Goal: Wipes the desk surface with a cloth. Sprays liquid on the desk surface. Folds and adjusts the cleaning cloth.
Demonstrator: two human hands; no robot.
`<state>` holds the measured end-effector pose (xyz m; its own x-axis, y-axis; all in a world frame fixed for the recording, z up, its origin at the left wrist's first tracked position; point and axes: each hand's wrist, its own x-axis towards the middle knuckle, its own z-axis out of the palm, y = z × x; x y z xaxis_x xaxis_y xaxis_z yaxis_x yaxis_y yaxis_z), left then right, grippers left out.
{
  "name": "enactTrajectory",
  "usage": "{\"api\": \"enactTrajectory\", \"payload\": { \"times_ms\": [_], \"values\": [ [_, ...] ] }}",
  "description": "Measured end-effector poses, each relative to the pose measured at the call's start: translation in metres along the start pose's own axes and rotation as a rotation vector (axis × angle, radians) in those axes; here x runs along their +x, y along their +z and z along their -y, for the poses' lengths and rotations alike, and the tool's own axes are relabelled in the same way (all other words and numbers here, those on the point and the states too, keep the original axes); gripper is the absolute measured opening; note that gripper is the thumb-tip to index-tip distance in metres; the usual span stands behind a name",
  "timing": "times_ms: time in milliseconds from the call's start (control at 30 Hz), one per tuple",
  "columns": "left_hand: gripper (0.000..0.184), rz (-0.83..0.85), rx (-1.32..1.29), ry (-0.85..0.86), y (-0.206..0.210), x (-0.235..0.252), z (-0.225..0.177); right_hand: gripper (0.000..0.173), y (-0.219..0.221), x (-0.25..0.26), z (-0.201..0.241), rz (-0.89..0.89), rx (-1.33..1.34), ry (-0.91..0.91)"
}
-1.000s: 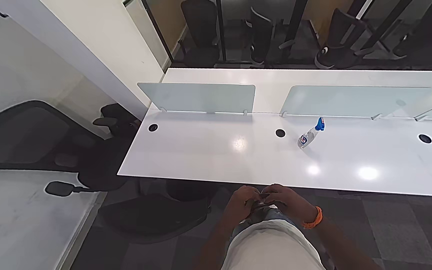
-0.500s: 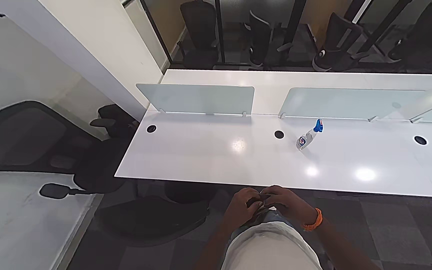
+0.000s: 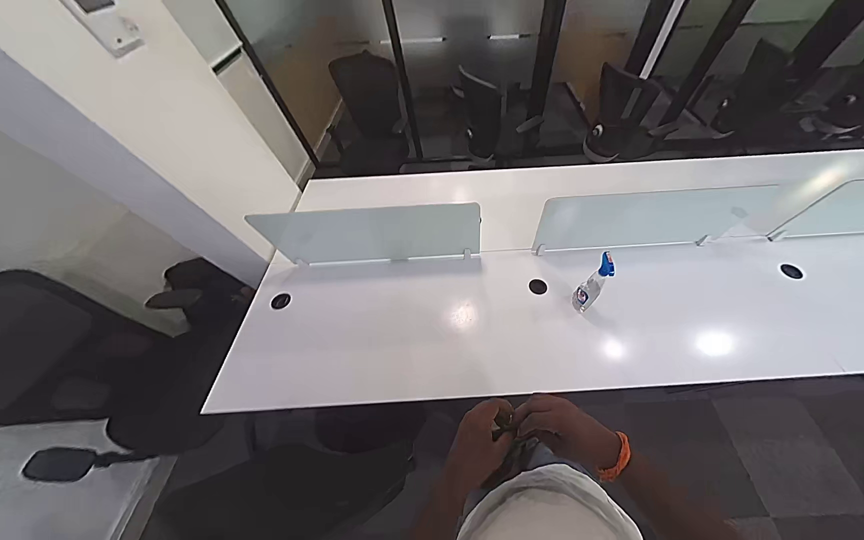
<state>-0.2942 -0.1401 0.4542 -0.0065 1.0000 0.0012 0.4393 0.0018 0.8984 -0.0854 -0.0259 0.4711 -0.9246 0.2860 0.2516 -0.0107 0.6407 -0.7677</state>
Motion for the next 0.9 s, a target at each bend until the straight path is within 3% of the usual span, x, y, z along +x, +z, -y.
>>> {"api": "enactTrajectory", "payload": {
  "times_ms": [400,633,900],
  "values": [
    [0.030,0.048,0.013,-0.016,0.017,0.022,-0.017,0.021,-0.017,-0.016,0.004,-0.057,-0.077,0.057],
    [0.026,0.070,0.083,0.026,0.046,0.043,-0.034,0.019,-0.031,-0.053,0.006,-0.173,-0.100,0.103],
    [0.029,0.209,0.101,0.023,0.083,0.066,-0.061,0.021,-0.048,-0.101,0.002,-0.207,-0.086,0.179]
  ]
}}
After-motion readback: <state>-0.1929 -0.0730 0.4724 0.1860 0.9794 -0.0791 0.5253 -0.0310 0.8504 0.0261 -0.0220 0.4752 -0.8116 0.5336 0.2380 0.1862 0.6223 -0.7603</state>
